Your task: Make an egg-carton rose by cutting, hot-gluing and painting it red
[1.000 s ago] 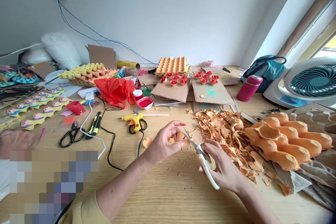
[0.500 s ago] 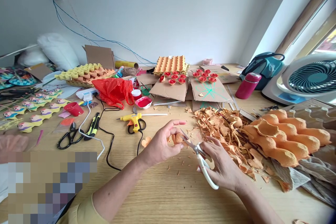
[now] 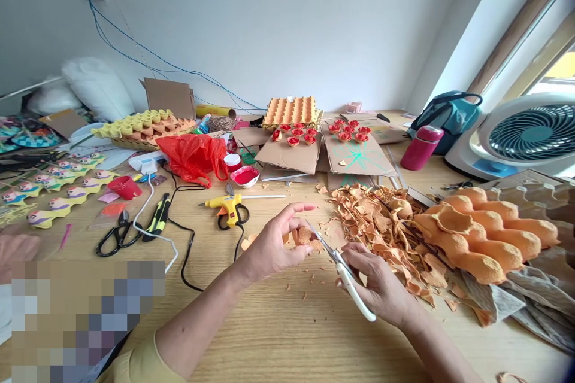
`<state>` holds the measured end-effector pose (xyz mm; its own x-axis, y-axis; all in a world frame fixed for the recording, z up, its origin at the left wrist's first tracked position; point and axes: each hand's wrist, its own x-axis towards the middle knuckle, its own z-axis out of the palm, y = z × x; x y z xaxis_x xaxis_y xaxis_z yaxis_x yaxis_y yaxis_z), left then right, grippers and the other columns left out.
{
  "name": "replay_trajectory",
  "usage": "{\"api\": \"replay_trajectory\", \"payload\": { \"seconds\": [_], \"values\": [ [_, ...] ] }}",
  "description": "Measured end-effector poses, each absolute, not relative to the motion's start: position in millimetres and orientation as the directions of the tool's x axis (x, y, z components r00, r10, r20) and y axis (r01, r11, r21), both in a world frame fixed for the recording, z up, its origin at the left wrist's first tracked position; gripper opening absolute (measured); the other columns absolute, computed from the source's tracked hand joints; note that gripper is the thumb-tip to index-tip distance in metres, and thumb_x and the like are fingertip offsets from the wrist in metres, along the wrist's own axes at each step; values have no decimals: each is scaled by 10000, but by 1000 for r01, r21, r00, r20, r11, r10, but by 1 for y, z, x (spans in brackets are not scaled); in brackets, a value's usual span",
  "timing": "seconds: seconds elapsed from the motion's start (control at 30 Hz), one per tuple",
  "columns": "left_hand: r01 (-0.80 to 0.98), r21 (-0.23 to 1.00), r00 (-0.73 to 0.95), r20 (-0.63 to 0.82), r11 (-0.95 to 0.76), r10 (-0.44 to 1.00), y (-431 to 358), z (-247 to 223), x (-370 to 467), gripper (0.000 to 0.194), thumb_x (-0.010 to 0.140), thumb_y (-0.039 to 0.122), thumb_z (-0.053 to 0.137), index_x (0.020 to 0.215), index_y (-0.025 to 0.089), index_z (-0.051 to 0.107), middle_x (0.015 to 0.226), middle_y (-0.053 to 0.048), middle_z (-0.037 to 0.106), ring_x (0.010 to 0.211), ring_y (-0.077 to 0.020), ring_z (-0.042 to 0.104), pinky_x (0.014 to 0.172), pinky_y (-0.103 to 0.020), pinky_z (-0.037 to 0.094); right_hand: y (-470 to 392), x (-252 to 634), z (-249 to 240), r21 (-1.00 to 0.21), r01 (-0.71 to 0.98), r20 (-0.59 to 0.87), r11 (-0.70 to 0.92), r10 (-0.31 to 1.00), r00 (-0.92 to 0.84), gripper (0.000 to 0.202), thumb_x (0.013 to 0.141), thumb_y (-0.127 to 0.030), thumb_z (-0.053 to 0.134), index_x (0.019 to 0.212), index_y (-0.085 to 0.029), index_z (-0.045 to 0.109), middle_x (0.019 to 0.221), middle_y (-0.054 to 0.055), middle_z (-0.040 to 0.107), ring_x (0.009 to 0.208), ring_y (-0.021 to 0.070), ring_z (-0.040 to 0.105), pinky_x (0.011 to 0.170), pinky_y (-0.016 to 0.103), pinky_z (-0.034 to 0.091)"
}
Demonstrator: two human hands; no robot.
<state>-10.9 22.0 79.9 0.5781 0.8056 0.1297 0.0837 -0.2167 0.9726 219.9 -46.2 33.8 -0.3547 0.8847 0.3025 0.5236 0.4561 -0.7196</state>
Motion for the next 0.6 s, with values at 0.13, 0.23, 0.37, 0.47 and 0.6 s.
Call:
{"api": "replay_trajectory", "payload": {
  "seconds": [0.13, 0.23, 0.37, 0.47, 0.6],
  "values": [
    [38, 982, 589, 129, -186, 798, 22, 80, -10, 669, 783, 100, 648, 1405, 214, 430, 868, 3, 645, 870, -147, 632, 797, -288, 474, -43, 221, 30, -688, 633, 280, 354, 935, -219, 348, 963, -422, 553, 679, -237, 474, 657, 0, 519, 672, 180, 489, 602, 296, 408],
    [23, 986, 583, 123, -167, 803, 23, 80, -7, 644, 789, 140, 673, 1390, 199, 448, 821, 22, 607, 835, -136, 607, 794, -286, 459, -38, 223, 27, -598, 745, 284, 294, 948, -145, 318, 967, -390, 524, 695, -238, 457, 627, -13, 523, 625, 171, 491, 624, 304, 397],
    [33, 985, 525, 126, -168, 842, 31, 75, -7, 563, 797, 201, 706, 1320, 169, 496, 770, 48, 563, 771, -109, 565, 827, -294, 456, -35, 228, 20, -344, 910, 294, 231, 947, -129, 248, 943, -370, 563, 751, -232, 489, 680, -16, 603, 642, 168, 550, 751, 341, 393],
    [114, 975, 422, 125, -190, 898, 36, 68, -16, 441, 799, 236, 713, 1205, 161, 559, 744, 53, 567, 731, -103, 551, 800, -280, 468, -35, 232, 15, -265, 947, 268, 183, 957, -110, 201, 922, -399, 608, 824, -229, 565, 770, 13, 676, 736, 208, 625, 773, 362, 371],
    [286, 932, 345, 117, -222, 931, 25, 56, -34, 198, 822, 243, 677, 997, 157, 639, 857, -25, 685, 785, -138, 614, 750, -268, 480, -37, 234, 11, -214, 969, 233, 127, 970, -75, 194, 904, -399, 628, 840, -217, 605, 834, 61, 700, 841, 268, 666, 765, 382, 369]
  ]
}}
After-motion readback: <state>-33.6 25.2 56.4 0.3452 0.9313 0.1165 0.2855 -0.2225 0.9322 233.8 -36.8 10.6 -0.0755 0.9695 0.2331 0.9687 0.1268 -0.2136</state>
